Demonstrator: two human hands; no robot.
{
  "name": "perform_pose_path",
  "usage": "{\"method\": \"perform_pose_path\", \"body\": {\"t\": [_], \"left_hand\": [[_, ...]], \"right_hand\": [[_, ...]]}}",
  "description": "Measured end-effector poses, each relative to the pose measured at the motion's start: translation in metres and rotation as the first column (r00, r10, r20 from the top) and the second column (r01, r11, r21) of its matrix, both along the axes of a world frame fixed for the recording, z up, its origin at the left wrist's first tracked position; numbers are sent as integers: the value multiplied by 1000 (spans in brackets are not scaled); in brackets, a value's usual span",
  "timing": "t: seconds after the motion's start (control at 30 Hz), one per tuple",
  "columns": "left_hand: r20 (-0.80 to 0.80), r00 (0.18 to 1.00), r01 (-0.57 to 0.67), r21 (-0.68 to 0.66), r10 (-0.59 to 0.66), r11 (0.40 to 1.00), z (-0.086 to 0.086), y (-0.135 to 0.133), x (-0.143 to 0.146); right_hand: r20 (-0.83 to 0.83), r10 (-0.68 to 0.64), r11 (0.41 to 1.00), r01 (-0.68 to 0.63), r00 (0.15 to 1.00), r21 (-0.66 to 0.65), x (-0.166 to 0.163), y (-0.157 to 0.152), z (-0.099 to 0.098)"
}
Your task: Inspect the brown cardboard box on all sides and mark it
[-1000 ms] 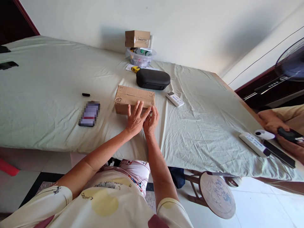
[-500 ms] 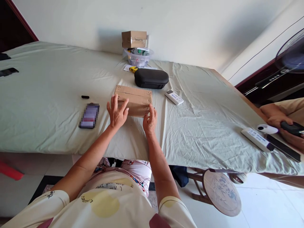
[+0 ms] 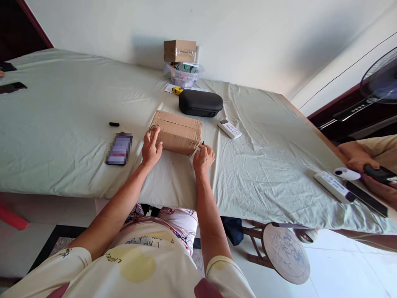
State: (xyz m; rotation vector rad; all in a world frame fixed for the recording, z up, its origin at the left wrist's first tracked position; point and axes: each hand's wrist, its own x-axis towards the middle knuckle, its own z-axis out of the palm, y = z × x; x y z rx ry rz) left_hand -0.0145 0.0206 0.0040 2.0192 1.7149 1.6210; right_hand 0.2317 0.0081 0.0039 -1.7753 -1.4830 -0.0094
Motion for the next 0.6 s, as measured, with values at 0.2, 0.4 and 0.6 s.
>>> {"method": "perform_pose_path", "body": {"t": [0.2, 0.4, 0.6], "left_hand": [[-8, 1000, -4, 14, 4, 1000, -2, 1, 0], [-6, 1000, 9, 22, -9, 1000, 0, -1, -1], [-2, 1000, 8, -1, -8, 1000, 3, -4, 1]], "right_hand": [[89, -17, 961, 40, 996, -272, 5, -3, 3], [68, -150, 923, 164, 986, -349, 17, -3, 9], [-34, -104, 995, 104, 994, -5, 18, 3, 2]]}}
